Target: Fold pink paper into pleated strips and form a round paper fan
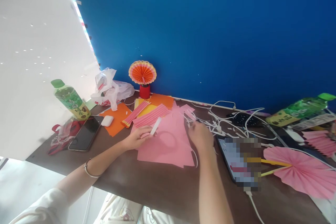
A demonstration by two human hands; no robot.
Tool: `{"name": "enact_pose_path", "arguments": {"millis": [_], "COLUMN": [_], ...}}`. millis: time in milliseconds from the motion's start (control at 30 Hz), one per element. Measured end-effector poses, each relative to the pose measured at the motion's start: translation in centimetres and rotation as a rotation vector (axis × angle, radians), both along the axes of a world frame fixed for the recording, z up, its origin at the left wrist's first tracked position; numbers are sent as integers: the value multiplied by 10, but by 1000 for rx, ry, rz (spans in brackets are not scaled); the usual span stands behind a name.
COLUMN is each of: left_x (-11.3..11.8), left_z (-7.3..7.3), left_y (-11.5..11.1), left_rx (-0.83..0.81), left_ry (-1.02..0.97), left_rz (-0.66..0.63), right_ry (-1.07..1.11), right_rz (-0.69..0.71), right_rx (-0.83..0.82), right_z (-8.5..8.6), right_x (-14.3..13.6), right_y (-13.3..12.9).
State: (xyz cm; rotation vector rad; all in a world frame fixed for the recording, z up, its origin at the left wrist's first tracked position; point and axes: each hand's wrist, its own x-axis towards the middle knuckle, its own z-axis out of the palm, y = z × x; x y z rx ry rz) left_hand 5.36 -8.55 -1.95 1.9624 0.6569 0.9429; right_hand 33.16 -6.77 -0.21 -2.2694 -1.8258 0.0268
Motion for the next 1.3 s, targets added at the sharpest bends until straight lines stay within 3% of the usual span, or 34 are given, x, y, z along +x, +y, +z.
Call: {"name": "enact_pose_path", "arguments": {"millis": [67,167,333,467,567,667,767,833,900,1000,1067,1200,1300], "left_x": [1,1,0,3,3,0,-4,-6,-6,-6,-5,-4,-6], "left_z": [-3,-8,-15,-22,-23,-21,-21,-22,-23,-25,-26,-27,-25], "left_y": [2,5,8,10,12,15,17,18,19,19,20,19,18], "left_rx": [12,10,49,28,5,-37,-78,-25,79,184,186,109,143], "left_ry": [28,66,51,-28,-15,12,-18,-33,-38,-43,-35,-46,-86], "left_rz": [9,73,230,260,309,359,391,430,453,431,405,362,450], "right_ry": [-44,-8,114,210,225,255,621,1076,1515,1880,1917,1736,1603], "right_rz": [-90,-99,-203,-243,-276,-347,-364,-332,-266,-78,29,59,142], "right_rx": [-126,-95,-111,-109,21,257,502,600,599,495,462,502,423], "right_z": [-4,-15,-22,-19,-16,-12,-6,-3,0,1,1,0,3], "right_x": [28,48,52,54,51,40,24,16,13,16,18,6,-12], "right_y": [-5,-14,-18,-22,-29,-33,-33,-30,-28,-27,-28,-31,-35]}}
